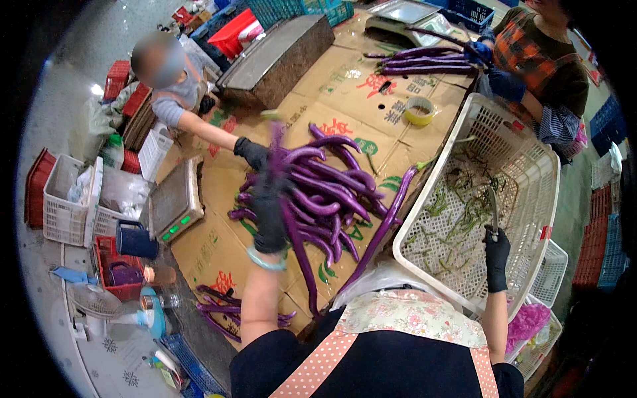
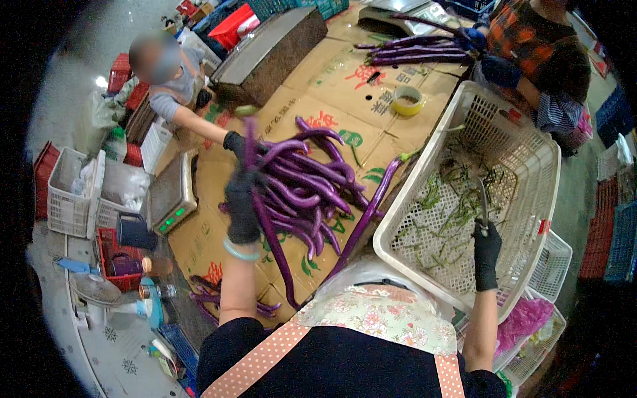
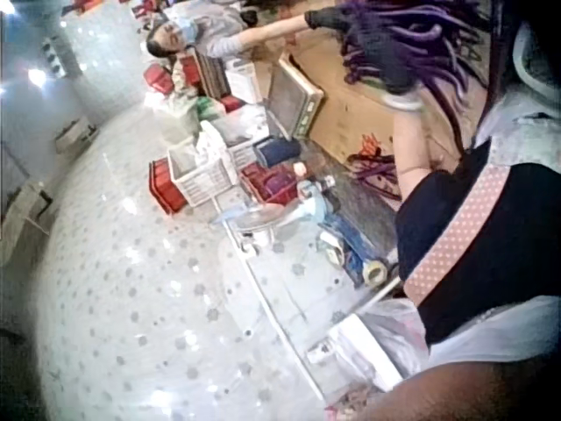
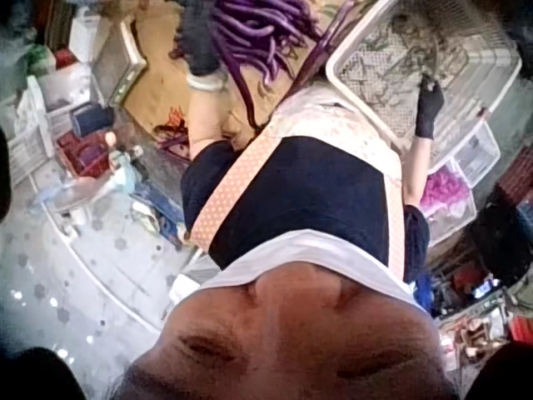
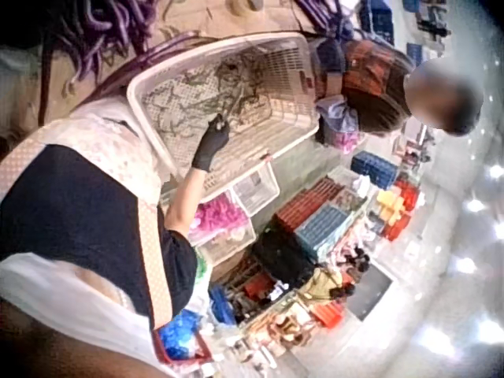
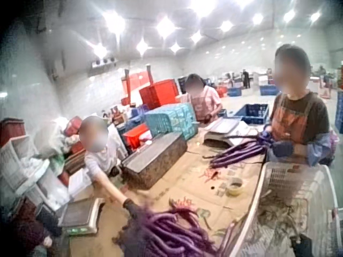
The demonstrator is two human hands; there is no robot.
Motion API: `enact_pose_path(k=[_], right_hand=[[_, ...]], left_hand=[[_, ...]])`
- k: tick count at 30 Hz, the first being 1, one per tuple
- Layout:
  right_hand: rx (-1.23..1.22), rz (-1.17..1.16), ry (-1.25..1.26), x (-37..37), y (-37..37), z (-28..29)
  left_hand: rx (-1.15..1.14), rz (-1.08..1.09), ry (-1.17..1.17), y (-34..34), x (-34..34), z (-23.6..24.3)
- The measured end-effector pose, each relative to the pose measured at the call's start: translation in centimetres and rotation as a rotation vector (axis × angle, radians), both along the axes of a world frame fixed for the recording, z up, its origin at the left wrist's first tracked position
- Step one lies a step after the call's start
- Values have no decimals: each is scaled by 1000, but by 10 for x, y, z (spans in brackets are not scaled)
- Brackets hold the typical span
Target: The person trims the stems off long purple eggplants using a small knife and places them into a red basket. They also move a white basket and handle a plastic bag during the process.
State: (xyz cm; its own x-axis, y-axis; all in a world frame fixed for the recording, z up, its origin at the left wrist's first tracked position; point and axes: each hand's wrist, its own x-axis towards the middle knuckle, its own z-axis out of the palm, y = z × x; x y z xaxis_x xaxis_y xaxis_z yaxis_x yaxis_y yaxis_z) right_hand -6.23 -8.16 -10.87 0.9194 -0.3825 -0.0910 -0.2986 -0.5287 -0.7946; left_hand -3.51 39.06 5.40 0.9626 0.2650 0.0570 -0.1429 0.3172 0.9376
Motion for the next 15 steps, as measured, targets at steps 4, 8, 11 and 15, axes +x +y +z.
enact_pose_path(k=[4, 8, 11, 15], right_hand=[[197, 232, -33, 35, 87, 34], [152, 570, -179, 70, 179, 60], [168, 682, -113, 102, 238, 64], [145, 700, 238, 148, 290, 50]], left_hand=[[309, 419, -30, 127, -9, -115], [253, 695, 96, 82, -36, -164], [-81, 555, 168, 52, -84, -182], [-125, 628, 172, 27, -70, -161]])
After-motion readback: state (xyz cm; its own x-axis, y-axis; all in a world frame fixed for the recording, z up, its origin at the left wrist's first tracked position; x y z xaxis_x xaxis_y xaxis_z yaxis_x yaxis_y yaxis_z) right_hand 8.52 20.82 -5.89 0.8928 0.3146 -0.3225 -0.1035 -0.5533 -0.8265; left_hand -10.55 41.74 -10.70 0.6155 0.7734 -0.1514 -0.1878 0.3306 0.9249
